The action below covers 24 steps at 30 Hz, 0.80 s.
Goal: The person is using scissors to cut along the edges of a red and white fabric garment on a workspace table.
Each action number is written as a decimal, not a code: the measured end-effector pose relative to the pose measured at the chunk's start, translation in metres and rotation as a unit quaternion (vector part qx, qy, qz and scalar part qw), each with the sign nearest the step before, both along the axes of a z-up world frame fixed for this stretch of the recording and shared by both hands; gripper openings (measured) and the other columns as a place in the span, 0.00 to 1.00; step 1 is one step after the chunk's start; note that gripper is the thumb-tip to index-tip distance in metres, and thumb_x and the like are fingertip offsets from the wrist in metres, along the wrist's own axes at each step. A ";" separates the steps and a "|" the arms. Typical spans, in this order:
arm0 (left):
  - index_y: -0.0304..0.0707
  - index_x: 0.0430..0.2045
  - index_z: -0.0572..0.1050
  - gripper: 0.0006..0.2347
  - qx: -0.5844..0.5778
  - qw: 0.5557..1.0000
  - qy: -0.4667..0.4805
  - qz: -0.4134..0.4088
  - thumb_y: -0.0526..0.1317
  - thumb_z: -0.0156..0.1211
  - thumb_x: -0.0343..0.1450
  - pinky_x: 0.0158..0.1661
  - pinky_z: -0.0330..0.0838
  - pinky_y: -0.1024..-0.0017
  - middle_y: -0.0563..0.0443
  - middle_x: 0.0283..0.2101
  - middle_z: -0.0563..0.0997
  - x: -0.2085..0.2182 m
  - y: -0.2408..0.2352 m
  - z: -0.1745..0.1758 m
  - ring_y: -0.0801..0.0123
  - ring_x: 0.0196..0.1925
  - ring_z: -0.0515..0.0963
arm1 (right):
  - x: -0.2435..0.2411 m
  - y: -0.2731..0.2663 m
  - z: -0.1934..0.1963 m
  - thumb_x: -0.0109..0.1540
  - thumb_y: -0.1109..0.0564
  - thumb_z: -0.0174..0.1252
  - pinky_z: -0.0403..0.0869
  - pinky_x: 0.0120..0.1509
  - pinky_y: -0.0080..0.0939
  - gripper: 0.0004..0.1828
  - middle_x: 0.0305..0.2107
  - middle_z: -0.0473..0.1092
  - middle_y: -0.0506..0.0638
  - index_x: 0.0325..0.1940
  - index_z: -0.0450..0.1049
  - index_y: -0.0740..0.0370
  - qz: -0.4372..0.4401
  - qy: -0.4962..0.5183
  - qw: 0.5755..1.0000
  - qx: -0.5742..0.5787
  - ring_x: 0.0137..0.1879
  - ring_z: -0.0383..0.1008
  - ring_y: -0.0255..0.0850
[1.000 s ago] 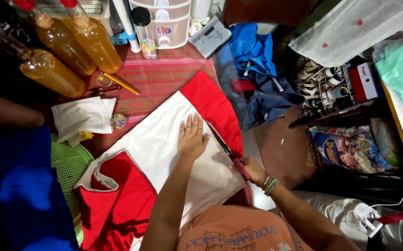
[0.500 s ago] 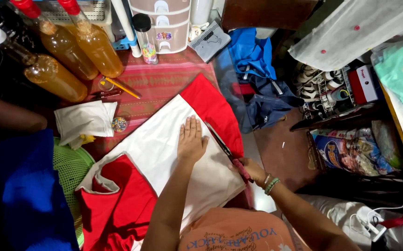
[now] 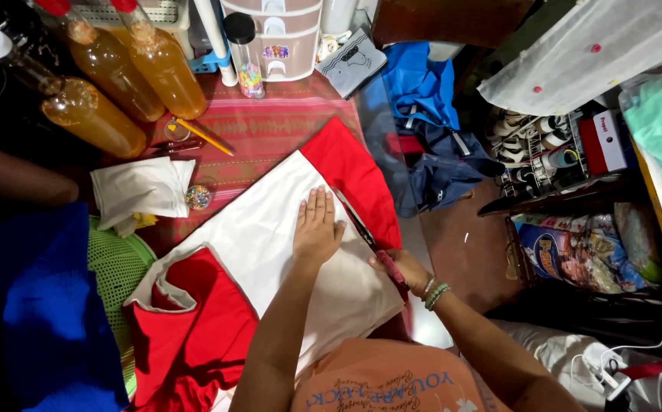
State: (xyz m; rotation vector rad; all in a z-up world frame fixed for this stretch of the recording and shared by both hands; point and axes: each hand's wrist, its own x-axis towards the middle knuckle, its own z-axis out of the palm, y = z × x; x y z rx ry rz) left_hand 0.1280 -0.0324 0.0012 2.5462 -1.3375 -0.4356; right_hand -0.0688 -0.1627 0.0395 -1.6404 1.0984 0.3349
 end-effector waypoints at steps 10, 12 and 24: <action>0.38 0.73 0.53 0.31 -0.094 0.995 -0.032 0.021 0.54 0.44 0.75 0.75 0.40 0.54 0.44 0.77 0.52 0.012 -0.005 -0.031 0.54 0.79 0.47 | -0.006 -0.006 -0.018 0.52 0.35 0.70 0.75 0.44 0.49 0.30 0.29 0.75 0.67 0.34 0.81 0.67 0.026 -0.004 0.999 -0.019 0.40 0.77 0.56; 0.42 0.73 0.56 0.30 -0.115 0.993 -0.016 0.031 0.54 0.45 0.75 0.74 0.44 0.56 0.48 0.76 0.57 0.031 -0.008 -0.025 0.57 0.78 0.51 | -0.005 -0.007 -0.017 0.51 0.36 0.70 0.74 0.44 0.49 0.30 0.28 0.75 0.67 0.34 0.81 0.69 0.027 -0.007 0.999 -0.019 0.40 0.77 0.57; 0.67 0.75 0.43 0.28 0.120 0.991 0.039 0.051 0.62 0.27 0.77 0.73 0.23 0.43 0.60 0.80 0.36 0.066 0.001 0.051 0.54 0.81 0.29 | 0.018 -0.010 0.000 0.53 0.29 0.67 0.72 0.57 0.51 0.40 0.39 0.76 0.70 0.48 0.80 0.70 0.018 0.004 0.999 0.037 0.55 0.75 0.62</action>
